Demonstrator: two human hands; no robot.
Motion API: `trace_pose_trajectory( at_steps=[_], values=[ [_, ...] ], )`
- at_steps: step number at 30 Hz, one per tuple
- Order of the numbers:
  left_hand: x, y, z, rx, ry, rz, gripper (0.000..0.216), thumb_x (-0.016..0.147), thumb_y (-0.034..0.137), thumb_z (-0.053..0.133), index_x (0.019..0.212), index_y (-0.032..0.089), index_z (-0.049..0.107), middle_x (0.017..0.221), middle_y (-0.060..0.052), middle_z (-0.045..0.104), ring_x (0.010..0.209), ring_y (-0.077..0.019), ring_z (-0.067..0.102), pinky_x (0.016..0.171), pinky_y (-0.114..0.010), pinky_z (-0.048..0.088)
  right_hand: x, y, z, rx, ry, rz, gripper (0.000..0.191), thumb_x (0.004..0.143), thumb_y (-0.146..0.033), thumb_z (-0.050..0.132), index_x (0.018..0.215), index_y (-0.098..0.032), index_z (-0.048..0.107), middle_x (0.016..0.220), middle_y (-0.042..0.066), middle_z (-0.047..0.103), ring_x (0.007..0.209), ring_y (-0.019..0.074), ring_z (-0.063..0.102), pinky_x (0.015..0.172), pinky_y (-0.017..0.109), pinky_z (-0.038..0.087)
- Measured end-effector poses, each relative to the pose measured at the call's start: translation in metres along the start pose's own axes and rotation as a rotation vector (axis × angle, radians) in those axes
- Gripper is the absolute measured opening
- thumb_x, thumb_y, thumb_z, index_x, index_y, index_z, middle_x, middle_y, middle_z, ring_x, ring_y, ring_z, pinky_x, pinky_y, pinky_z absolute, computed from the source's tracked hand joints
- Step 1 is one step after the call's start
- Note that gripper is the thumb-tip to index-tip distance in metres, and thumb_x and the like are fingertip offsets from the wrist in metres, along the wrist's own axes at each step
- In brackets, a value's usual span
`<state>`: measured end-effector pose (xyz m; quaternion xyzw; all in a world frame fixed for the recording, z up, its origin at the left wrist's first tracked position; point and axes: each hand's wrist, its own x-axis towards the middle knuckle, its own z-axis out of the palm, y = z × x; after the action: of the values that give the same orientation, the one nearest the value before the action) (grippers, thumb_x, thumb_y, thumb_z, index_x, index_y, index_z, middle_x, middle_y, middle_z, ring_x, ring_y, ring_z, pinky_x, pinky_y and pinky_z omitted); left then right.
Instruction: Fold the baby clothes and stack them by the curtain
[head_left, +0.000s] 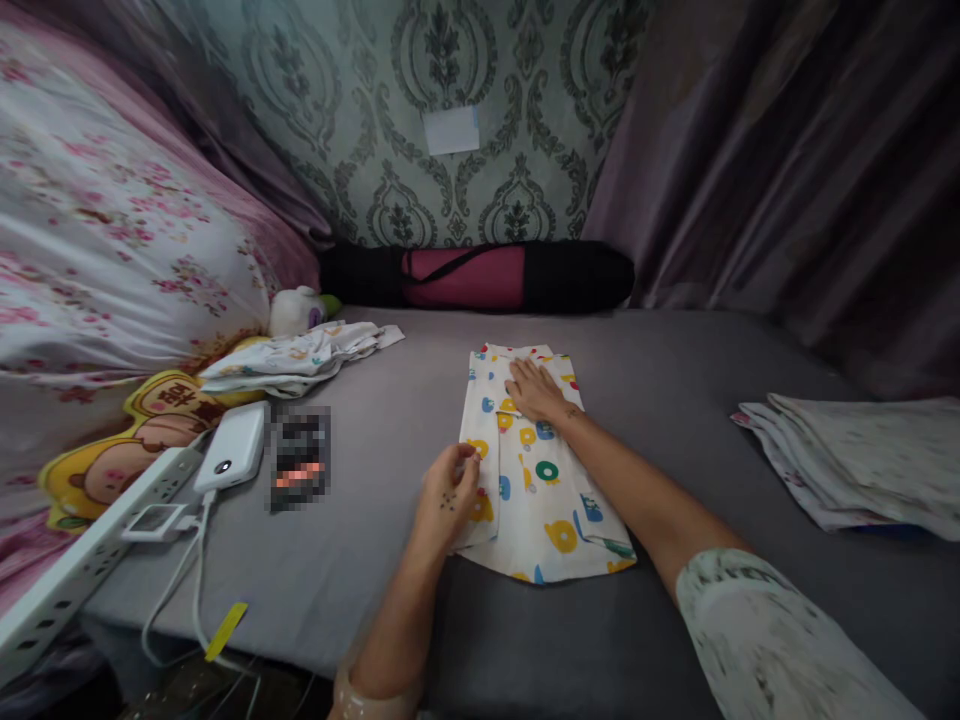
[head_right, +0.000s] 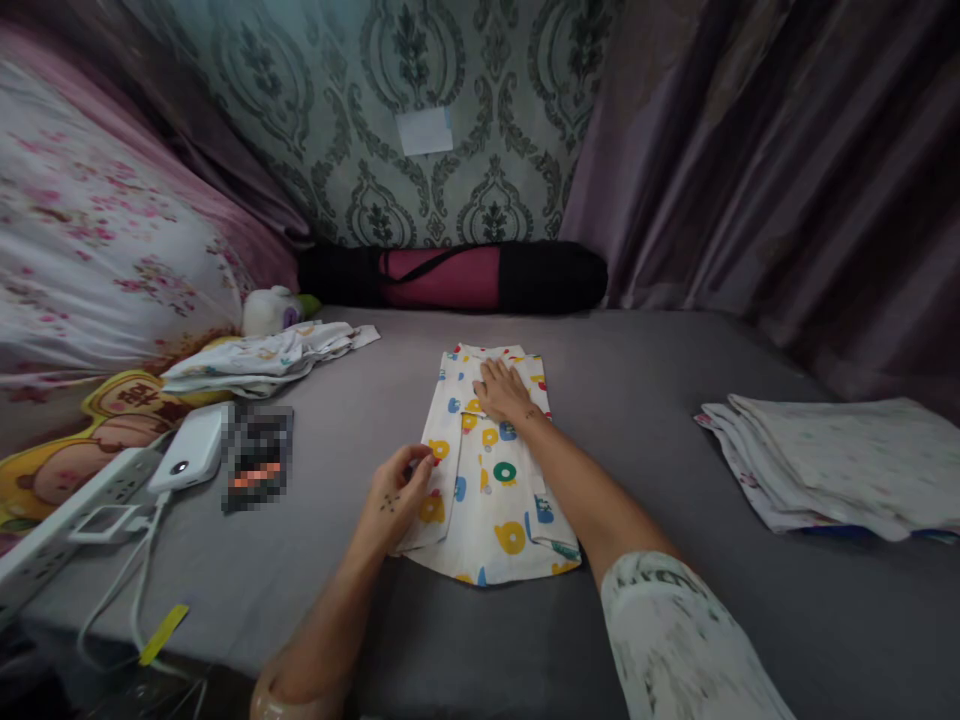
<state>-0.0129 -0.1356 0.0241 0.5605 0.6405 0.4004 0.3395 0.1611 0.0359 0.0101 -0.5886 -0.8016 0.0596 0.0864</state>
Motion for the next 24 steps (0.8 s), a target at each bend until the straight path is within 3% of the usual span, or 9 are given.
trace_pose_trajectory(
  at_steps=[4, 7, 10, 15, 21, 24],
  values=[
    [-0.001, -0.001, 0.0, 0.03, -0.016, 0.011, 0.032, 0.087, 0.042, 0.049, 0.096, 0.016, 0.066, 0.081, -0.003, 0.066, 0.056, -0.0114, 0.056, 0.053, -0.022, 0.043, 0.007, 0.006, 0.008, 0.017, -0.114, -0.012, 0.064, 0.098, -0.042, 0.019, 0.152, -0.009, 0.023, 0.16, 0.009, 0.019, 0.147, 0.0232, 0.012, 0.119, 0.042, 0.009],
    [-0.002, 0.001, 0.0, 0.042, -0.031, 0.033, 0.031, 0.088, 0.041, 0.048, 0.096, 0.017, 0.065, 0.08, -0.003, 0.066, 0.058, -0.0125, 0.058, 0.057, -0.023, 0.045, 0.013, 0.012, 0.006, 0.005, -0.09, 0.001, 0.063, 0.098, -0.044, 0.015, 0.152, -0.013, 0.026, 0.16, 0.009, 0.019, 0.147, 0.0239, 0.011, 0.118, 0.048, 0.004],
    [-0.003, 0.003, 0.0, 0.039, -0.055, 0.016, 0.031, 0.088, 0.041, 0.047, 0.097, 0.017, 0.064, 0.079, -0.004, 0.066, 0.058, -0.0134, 0.059, 0.055, -0.023, 0.045, 0.022, 0.018, 0.005, -0.027, -0.035, 0.114, 0.062, 0.099, -0.044, 0.015, 0.152, -0.015, 0.028, 0.16, 0.01, 0.019, 0.147, 0.0264, 0.011, 0.117, 0.052, 0.004],
    [-0.002, 0.004, 0.001, 0.076, -0.069, -0.005, 0.033, 0.088, 0.041, 0.045, 0.099, 0.016, 0.064, 0.086, -0.006, 0.067, 0.057, -0.013, 0.058, 0.054, -0.023, 0.044, 0.031, 0.022, 0.006, -0.017, -0.077, 0.177, 0.062, 0.098, -0.046, 0.018, 0.151, -0.016, 0.029, 0.159, 0.011, 0.02, 0.147, 0.0291, 0.013, 0.117, 0.052, 0.008],
    [-0.001, 0.003, 0.001, 0.088, -0.068, 0.01, 0.031, 0.089, 0.039, 0.045, 0.098, 0.017, 0.064, 0.083, -0.004, 0.068, 0.058, -0.013, 0.059, 0.056, -0.024, 0.045, 0.031, 0.003, 0.01, -0.025, -0.015, 0.038, 0.057, 0.099, -0.044, 0.02, 0.151, -0.022, 0.031, 0.159, 0.009, 0.023, 0.146, 0.0282, 0.016, 0.117, 0.052, 0.008],
    [-0.001, 0.004, 0.0, 0.056, -0.076, 0.009, 0.03, 0.088, 0.039, 0.046, 0.097, 0.017, 0.064, 0.082, -0.004, 0.067, 0.056, -0.0125, 0.058, 0.055, -0.024, 0.045, 0.03, -0.002, 0.011, 0.012, -0.052, 0.004, 0.056, 0.099, -0.042, 0.022, 0.15, -0.022, 0.032, 0.158, 0.009, 0.024, 0.146, 0.0285, 0.018, 0.117, 0.053, 0.009]
  ],
)
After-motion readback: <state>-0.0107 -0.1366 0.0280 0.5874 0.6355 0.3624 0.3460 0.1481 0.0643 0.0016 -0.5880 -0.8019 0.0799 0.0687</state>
